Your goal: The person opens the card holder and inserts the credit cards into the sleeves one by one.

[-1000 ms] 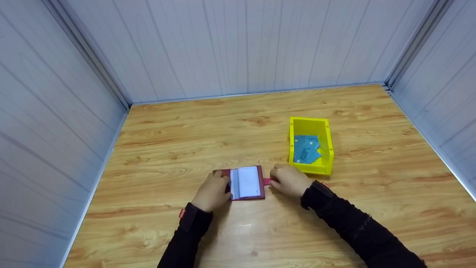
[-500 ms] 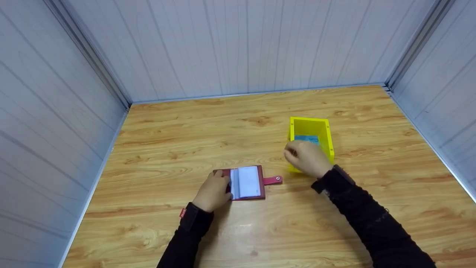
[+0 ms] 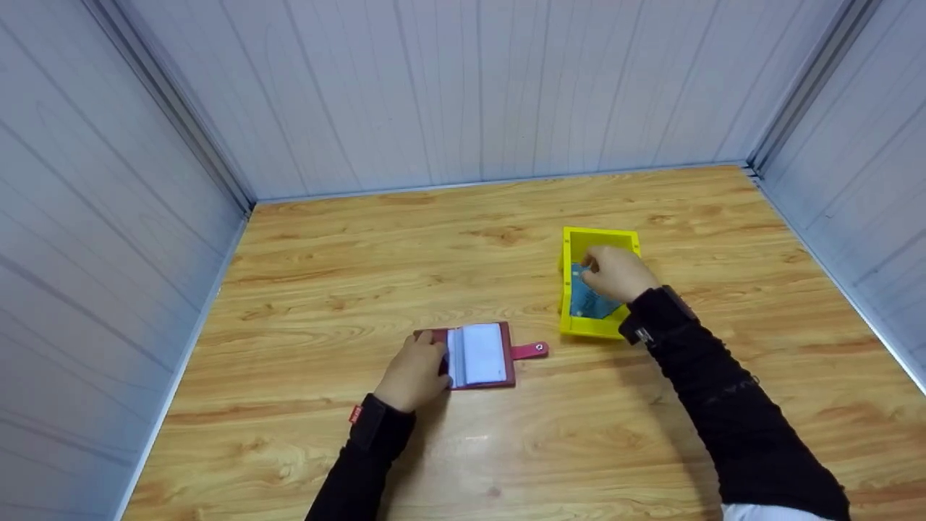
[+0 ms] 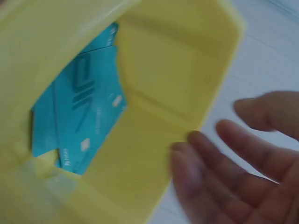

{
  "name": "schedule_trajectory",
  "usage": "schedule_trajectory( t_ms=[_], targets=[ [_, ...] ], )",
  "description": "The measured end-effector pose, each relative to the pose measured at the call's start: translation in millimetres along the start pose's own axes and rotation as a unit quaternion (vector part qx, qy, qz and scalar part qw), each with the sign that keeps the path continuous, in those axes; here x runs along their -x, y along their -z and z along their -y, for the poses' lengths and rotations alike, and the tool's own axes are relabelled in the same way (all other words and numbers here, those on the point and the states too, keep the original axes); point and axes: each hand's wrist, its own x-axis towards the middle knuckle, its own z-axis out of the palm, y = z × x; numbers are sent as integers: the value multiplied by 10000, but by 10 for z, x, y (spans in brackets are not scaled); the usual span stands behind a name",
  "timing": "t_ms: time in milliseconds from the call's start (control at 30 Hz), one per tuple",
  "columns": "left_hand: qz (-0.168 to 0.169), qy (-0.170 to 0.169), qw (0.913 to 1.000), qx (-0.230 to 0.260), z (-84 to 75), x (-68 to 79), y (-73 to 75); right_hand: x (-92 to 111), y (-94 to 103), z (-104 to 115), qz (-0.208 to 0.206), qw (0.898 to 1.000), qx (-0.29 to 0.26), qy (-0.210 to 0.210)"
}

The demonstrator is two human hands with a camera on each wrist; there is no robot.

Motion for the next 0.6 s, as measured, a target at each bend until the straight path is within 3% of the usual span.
schedule_trajectory(
  t_ms=[167, 400, 600],
  targets=[
    [-13, -13, 10000, 26, -1, 10, 5, -137, -60, -47, 685, 9969, 341, -204],
    [-134, -190, 9997, -59, 8, 8, -1, -232, -155, -63, 1007, 9914, 783, -303],
    [-23, -72, 10000, 26, 7, 4, 0, -280, -247, -132, 1163, 9875, 1003, -346]
  ],
)
